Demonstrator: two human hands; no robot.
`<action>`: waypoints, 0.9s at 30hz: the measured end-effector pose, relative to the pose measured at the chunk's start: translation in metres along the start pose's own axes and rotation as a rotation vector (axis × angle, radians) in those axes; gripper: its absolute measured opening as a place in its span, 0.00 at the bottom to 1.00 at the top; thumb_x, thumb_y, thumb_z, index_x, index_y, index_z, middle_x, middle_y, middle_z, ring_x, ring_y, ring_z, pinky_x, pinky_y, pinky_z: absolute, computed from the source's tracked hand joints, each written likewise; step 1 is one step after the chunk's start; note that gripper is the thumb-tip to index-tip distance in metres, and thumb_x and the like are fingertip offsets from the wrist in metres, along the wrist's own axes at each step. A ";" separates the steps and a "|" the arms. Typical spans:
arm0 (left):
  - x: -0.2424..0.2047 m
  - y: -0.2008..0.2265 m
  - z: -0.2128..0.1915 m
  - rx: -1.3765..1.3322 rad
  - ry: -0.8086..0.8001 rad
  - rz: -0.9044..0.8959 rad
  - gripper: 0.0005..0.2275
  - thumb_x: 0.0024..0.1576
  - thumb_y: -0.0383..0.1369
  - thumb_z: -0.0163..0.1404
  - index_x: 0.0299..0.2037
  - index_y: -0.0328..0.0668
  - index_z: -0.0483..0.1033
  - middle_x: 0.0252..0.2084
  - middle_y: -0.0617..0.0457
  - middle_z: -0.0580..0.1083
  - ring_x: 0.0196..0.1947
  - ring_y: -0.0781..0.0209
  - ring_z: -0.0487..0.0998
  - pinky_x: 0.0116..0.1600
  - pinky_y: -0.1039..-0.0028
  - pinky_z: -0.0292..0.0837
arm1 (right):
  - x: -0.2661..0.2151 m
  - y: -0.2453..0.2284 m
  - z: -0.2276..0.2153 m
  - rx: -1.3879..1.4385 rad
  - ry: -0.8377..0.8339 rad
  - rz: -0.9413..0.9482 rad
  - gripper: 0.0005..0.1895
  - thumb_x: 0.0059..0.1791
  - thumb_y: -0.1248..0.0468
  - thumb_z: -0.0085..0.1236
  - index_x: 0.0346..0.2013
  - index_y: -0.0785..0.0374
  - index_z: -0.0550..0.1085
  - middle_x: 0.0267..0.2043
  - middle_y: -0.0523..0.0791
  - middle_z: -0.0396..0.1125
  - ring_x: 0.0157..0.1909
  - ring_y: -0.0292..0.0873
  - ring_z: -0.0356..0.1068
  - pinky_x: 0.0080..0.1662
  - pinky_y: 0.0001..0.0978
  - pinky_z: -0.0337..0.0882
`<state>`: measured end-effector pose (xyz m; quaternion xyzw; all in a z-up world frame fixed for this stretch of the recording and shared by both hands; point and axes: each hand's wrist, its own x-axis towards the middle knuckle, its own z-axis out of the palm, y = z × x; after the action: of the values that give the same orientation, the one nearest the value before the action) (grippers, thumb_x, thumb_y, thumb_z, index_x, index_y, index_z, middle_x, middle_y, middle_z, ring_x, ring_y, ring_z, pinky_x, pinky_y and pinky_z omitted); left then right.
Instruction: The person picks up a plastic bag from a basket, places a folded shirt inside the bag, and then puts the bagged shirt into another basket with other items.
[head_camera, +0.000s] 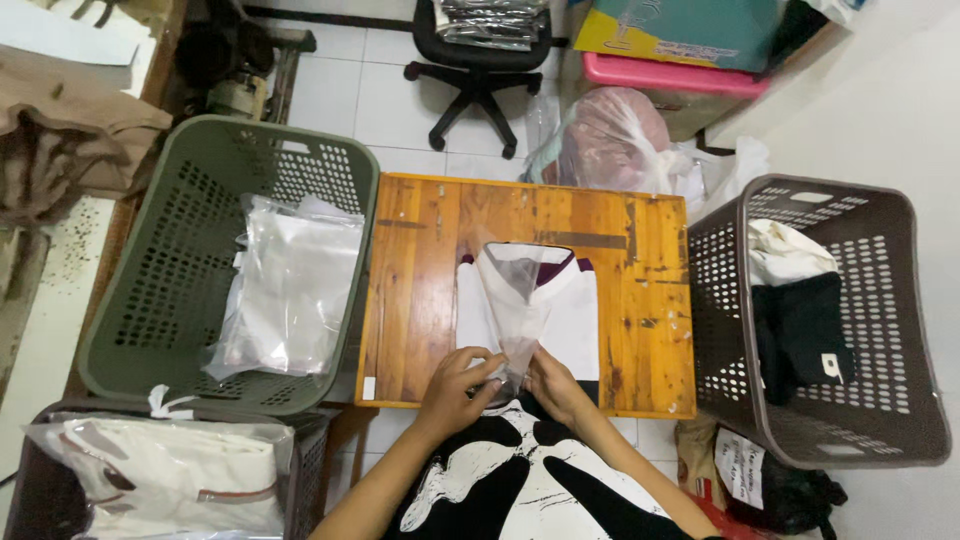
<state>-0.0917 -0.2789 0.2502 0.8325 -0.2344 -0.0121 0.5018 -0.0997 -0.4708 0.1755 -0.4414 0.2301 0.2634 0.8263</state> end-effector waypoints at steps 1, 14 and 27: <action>0.000 -0.002 0.002 -0.003 -0.009 0.008 0.14 0.48 0.34 0.48 0.46 0.52 0.71 0.36 0.54 0.69 0.41 0.53 0.70 0.46 0.63 0.62 | -0.001 -0.002 -0.004 0.006 0.008 -0.008 0.20 0.47 0.51 0.37 0.49 0.56 0.64 0.46 0.45 0.63 0.46 0.43 0.64 0.48 0.37 0.63; -0.026 -0.128 0.087 -0.444 -0.019 -1.168 0.27 0.43 0.43 0.55 0.48 0.33 0.63 0.32 0.41 0.72 0.26 0.57 0.75 0.20 0.80 0.64 | -0.021 -0.004 -0.067 -0.160 0.545 -0.256 0.13 0.42 0.61 0.56 0.29 0.60 0.60 0.22 0.43 0.63 0.24 0.41 0.69 0.26 0.27 0.72; -0.004 -0.059 0.042 0.095 -0.218 -1.075 0.23 0.45 0.55 0.47 0.38 0.43 0.72 0.36 0.46 0.73 0.44 0.49 0.72 0.46 0.64 0.67 | -0.027 0.038 -0.118 -0.374 0.739 -0.301 0.09 0.40 0.65 0.58 0.31 0.63 0.68 0.23 0.45 0.65 0.24 0.37 0.68 0.26 0.21 0.68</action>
<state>-0.0833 -0.2892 0.1788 0.8508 0.1729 -0.3421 0.3595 -0.1616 -0.5594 0.1091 -0.6766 0.3916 0.0016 0.6236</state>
